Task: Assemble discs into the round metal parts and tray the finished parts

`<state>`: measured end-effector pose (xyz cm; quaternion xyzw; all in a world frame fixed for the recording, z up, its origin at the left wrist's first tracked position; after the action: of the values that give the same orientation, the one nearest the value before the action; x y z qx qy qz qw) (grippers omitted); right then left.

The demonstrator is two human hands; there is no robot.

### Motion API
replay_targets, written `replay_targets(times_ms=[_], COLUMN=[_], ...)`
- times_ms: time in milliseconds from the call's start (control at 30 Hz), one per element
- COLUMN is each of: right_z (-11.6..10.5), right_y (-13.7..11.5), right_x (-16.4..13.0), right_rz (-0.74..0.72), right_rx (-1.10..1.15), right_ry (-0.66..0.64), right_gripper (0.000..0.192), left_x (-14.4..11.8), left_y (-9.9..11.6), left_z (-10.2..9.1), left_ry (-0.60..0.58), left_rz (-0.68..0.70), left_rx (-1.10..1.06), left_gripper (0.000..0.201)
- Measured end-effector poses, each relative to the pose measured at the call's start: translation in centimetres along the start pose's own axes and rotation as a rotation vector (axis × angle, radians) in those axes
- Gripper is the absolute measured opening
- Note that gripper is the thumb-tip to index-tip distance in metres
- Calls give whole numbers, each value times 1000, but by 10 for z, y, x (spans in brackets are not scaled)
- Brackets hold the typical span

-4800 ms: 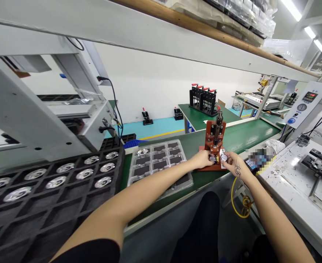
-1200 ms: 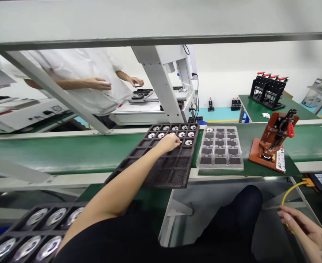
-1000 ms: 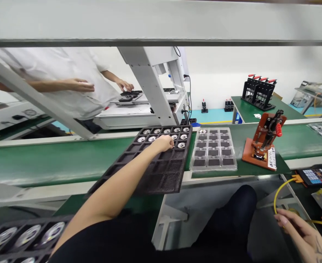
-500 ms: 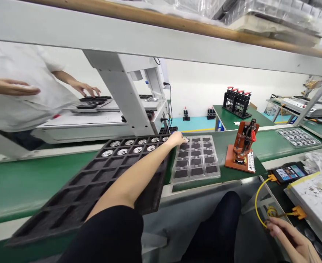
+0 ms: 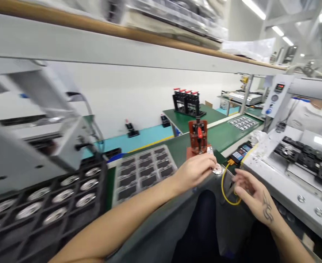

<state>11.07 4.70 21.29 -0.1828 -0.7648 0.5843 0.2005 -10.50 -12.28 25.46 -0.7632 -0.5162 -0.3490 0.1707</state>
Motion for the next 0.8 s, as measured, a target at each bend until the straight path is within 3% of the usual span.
replay_targets(times_ms=[67, 133, 367, 433, 533, 667, 800], right_z=[-4, -13, -61, -76, -105, -151, -183], right_y=[-11, -15, -7, -2, 5, 7, -2], right_x=[5, 4, -15, -21, -31, -46, -61], right_rz=[-59, -70, 12, 47, 69, 100, 121], right_rx=[33, 13, -18, -53, -146, -262, -325], right_ry=[0, 26, 200, 258, 406, 634, 721], right_gripper=[56, 47, 37, 37, 36, 40, 44], left_x=[25, 45, 95, 107, 134, 193, 260], left_y=[12, 17, 23, 22, 8, -39, -85], left_z=[21, 38, 90, 105, 126, 158, 198], left_ry=[-27, -40, 44, 3, -86, -163, -444], left_rz=[147, 235, 489, 472, 335, 68, -10], left_rx=[-5, 14, -39, -122, -302, -405, -396], left_gripper=[17, 18, 16, 17, 16, 39, 60])
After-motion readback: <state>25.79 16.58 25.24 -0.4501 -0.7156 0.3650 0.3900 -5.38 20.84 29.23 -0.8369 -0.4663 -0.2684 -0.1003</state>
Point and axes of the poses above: each hand's wrist, its own x-axis towards the middle knuckle, its own z-axis out of the palm, y = z × x, the point moved 1 cm from there along x, towards the middle knuckle, and after that the axes turned 13 degrees about z, right-handed, at the moved point
